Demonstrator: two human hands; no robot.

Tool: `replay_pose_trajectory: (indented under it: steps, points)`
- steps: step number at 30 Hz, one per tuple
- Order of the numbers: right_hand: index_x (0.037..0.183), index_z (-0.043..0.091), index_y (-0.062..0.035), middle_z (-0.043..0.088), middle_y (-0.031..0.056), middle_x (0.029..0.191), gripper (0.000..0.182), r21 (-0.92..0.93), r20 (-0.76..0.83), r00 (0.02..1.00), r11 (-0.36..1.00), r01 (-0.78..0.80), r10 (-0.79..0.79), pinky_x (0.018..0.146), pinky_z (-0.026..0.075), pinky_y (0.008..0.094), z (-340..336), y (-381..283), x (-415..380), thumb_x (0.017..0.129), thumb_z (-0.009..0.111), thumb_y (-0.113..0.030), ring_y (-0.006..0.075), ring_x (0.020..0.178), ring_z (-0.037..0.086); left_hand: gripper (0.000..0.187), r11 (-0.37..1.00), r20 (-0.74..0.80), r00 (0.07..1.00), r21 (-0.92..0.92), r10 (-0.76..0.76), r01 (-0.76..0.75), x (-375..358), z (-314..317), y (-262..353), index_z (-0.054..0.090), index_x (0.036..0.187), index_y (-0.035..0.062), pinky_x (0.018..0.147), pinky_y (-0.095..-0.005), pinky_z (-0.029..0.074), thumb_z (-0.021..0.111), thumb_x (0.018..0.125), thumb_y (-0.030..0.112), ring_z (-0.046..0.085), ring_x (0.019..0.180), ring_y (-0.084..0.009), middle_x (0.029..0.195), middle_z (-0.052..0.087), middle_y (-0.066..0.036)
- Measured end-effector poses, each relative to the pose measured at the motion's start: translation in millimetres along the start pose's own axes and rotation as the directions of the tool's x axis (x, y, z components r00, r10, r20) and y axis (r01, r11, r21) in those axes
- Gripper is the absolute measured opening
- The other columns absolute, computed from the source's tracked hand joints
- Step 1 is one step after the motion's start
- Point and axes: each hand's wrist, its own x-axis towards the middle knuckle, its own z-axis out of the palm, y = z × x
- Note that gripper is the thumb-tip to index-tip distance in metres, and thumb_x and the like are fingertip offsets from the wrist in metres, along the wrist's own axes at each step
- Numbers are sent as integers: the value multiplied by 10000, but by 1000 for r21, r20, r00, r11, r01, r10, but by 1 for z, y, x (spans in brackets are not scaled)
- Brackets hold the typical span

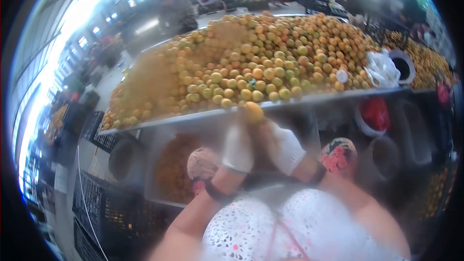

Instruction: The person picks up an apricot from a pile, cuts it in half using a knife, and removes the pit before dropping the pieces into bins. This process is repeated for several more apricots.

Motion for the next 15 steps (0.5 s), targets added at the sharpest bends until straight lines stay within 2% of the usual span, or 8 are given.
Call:
replay_pose_trajectory:
  steps: [3,4,5,7,9,10,14,15]
  points:
    - [1220,543,-38,662,231,809,370,-41,-21,999,998,36,-37,612,513,488,-6,-10,-1,1005,473,-331,427,764,653,507,997,-9,998,46,60,-60,-2,3,0,614,1065,61,753,-286,509,560,951,552,619,846,-152,946,648,-61]
    - [1172,552,-29,656,235,794,352,-67,-50,997,996,62,-66,603,502,495,-7,-15,-1,1003,480,-330,432,761,648,507,997,-9,997,34,72,-71,-3,3,0,614,1065,61,753,-286,509,560,951,552,619,846,-152,946,648,-61]
    - [1172,552,-29,656,235,794,352,-76,-43,996,994,74,-77,603,502,495,-8,-17,-3,1003,480,-330,432,761,648,496,999,13,999,0,38,-38,-4,4,2,613,1073,55,769,-283,503,553,963,535,616,857,-151,951,645,-60]
    - [1070,555,-21,644,242,770,311,-27,-32,999,1000,0,-1,591,491,498,-10,-21,-4,999,498,-318,439,753,641,486,999,41,999,-37,26,-24,-1,2,1,612,1081,49,785,-281,498,545,974,519,613,869,-151,955,643,-59]
    - [1026,546,-17,639,247,761,293,4,-13,1000,1000,17,-17,584,485,496,-12,-21,-8,997,504,-306,443,749,637,478,949,75,967,186,245,-255,2,-5,-7,609,1102,38,811,-276,482,536,987,496,599,885,-141,971,634,-52]
    - [983,537,-13,633,251,751,282,41,-3,1000,999,15,-15,578,479,493,-12,-21,-11,996,511,-294,446,744,634,484,843,158,913,353,375,-407,1,-9,-6,605,1111,28,828,-273,468,535,989,491,583,899,-126,990,628,-52]
    - [936,530,-6,627,250,734,275,43,5,1000,999,21,-21,569,474,480,-9,-21,-13,994,519,-275,448,737,632,504,837,142,926,396,351,-378,-3,-9,-6,607,1094,26,809,-273,470,532,983,512,573,884,-113,992,624,-46]
    - [932,535,-6,626,250,733,255,-5,-19,1000,1000,22,-22,569,472,479,-4,-16,-12,986,535,-255,450,742,630,517,955,43,973,184,229,-233,-6,-2,-7,612,1090,28,802,-275,473,519,984,526,571,889,-107,989,624,-44]
